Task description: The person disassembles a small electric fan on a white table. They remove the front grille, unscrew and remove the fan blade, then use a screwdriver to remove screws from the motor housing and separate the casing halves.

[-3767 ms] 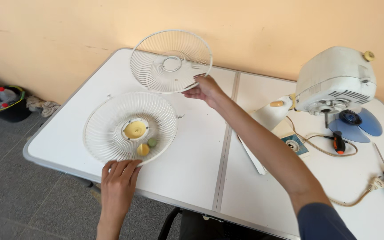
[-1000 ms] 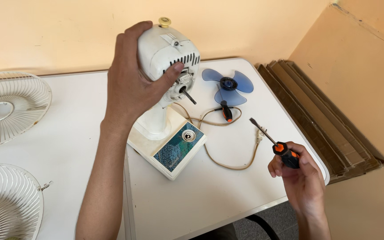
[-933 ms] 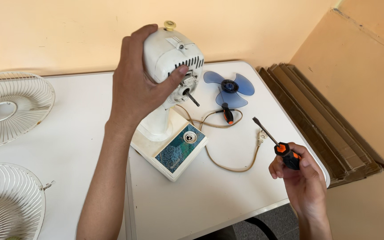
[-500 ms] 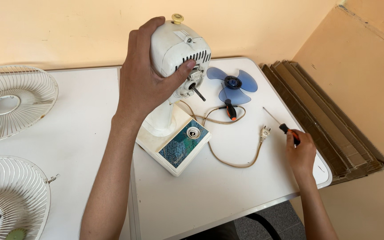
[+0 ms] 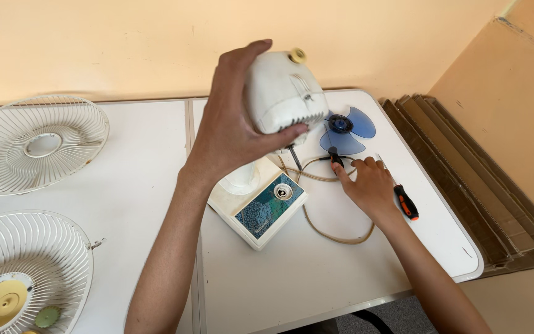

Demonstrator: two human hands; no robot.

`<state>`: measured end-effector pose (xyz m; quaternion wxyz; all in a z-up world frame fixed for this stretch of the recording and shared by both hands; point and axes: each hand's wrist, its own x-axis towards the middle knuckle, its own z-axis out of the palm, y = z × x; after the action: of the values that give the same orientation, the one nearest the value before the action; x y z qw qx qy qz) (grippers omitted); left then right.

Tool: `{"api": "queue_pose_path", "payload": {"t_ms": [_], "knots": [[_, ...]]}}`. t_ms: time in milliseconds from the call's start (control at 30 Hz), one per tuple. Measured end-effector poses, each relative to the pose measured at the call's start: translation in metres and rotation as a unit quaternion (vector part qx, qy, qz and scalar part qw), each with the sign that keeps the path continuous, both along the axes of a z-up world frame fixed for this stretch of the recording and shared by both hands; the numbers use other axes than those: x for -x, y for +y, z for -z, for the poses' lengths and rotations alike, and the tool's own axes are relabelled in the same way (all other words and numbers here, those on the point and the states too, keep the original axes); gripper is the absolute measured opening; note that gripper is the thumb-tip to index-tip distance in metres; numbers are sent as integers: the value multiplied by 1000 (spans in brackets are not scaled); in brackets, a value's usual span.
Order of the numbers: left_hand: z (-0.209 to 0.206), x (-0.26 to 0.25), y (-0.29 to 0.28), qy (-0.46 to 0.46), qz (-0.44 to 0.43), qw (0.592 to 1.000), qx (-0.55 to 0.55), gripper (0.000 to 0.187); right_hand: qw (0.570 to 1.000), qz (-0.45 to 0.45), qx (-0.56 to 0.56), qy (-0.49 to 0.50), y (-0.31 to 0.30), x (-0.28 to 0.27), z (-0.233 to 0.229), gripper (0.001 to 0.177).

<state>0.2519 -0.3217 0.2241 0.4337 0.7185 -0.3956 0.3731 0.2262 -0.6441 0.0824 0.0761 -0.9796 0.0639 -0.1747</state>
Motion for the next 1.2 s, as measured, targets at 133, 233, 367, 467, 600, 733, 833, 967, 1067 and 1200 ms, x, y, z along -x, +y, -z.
{"api": "queue_pose_path", "payload": {"t_ms": [133, 233, 367, 467, 600, 733, 833, 967, 1067, 1200], "knots": [[-2, 2, 1, 93, 57, 994, -32, 111, 998, 29, 9, 56, 6, -38, 14, 50], [-5, 0, 6, 94, 61, 993, -31, 112, 999, -26, -44, -15, -1, -37, 22, 40], [-7, -3, 3, 97, -18, 995, -28, 115, 992, 21, -93, 86, -11, -14, 8, 38], [-6, 3, -2, 83, -80, 993, -26, 115, 976, 26, -155, 149, -10, 14, -11, 34], [-12, 12, -7, 72, -140, 987, -43, 113, 973, -10, -196, 125, 3, 38, -46, 29], [-18, 21, -10, 84, -182, 979, -33, 107, 977, 4, -177, 120, 5, 65, -91, 27], [-19, 24, -10, 89, -213, 973, -12, 103, 964, 33, -252, 81, -5, 89, -121, 28], [-20, 16, -4, 124, -224, 967, -11, 98, 915, -163, -337, -154, -8, 108, -137, 27], [-17, 15, 0, 105, -215, 971, -14, 98, 853, -226, -416, -221, -2, 115, -140, 24], [-17, 14, 2, 96, -166, 981, -13, 104, 768, -293, -525, -220, 6, 102, -135, 26]]}}
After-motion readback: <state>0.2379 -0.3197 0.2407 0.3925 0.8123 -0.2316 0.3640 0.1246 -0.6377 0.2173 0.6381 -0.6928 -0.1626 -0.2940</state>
